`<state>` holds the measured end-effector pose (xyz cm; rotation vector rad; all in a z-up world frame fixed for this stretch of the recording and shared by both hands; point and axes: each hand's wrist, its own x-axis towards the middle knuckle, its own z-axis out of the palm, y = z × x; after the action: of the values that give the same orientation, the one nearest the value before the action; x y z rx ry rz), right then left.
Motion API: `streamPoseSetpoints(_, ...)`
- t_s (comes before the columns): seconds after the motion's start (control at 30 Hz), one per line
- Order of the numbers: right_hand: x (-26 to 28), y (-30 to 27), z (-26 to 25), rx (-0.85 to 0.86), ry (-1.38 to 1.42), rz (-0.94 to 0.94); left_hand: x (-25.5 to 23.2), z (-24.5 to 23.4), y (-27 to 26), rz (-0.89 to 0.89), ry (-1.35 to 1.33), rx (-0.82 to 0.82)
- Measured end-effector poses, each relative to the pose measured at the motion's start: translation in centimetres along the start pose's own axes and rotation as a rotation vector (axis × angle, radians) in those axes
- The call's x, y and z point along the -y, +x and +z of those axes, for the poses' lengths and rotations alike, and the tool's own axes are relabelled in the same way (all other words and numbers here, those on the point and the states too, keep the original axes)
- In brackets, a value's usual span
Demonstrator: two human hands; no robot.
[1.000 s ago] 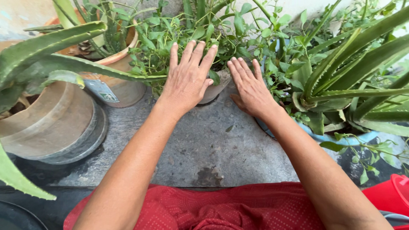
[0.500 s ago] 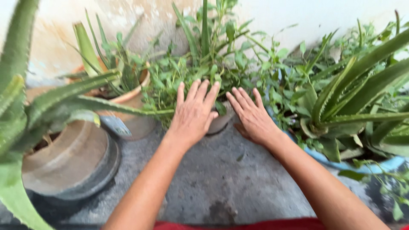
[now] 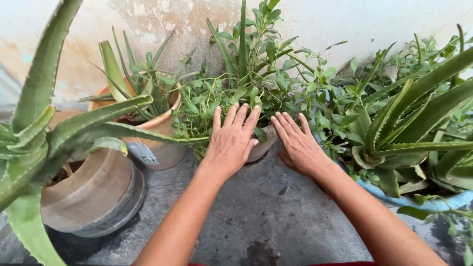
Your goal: The person plucks small leaves and stems from several potted plants by hand, discarding debris on the floor and handling various plant types including aloe vera.
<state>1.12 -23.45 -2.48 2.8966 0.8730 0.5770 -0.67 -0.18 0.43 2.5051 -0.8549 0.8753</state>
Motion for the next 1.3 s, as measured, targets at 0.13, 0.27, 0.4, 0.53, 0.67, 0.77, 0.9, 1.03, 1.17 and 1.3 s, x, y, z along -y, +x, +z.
streamPoseSetpoints(0.13,0.01,-0.24,-0.34,0.002,0.003,-0.016,-0.18,0.13,0.3,-0.01,-0.002,-0.01)
streamPoseSetpoints(0.27,0.41,-0.32,-0.46,0.043,0.005,0.004,-0.02,0.12,0.02,-0.012,0.004,-0.003)
streamPoseSetpoints(0.4,0.44,0.01,-0.55,0.046,0.003,0.007,0.03,0.15,0.25,-0.012,0.03,0.004)
streamPoseSetpoints(0.53,0.13,-0.07,-0.3,0.024,-0.014,-0.022,0.16,0.23,0.37,-0.017,0.029,0.01)
streamPoseSetpoints(0.67,0.08,-0.53,-0.01,0.043,-0.002,-0.021,0.08,0.37,-0.04,-0.01,0.019,0.019)
streamPoseSetpoints(0.77,0.18,-0.15,-0.18,0.059,0.01,0.004,0.2,0.19,0.22,-0.003,0.019,-0.002)
streamPoseSetpoints(0.9,-0.03,-0.32,-0.02,0.022,0.022,-0.049,0.19,0.37,0.08,0.004,0.019,0.001)
streamPoseSetpoints(1.03,0.07,-0.25,0.04,0.056,0.046,-0.007,0.3,0.25,0.03,0.011,0.021,-0.005)
streamPoseSetpoints(1.17,0.28,-0.26,-0.09,0.065,0.051,-0.004,0.12,0.18,0.07,0.007,0.013,-0.01)
streamPoseSetpoints(1.3,0.18,-0.23,0.21,0.059,0.053,-0.022,0.38,0.39,-0.05,0.023,0.024,-0.032)
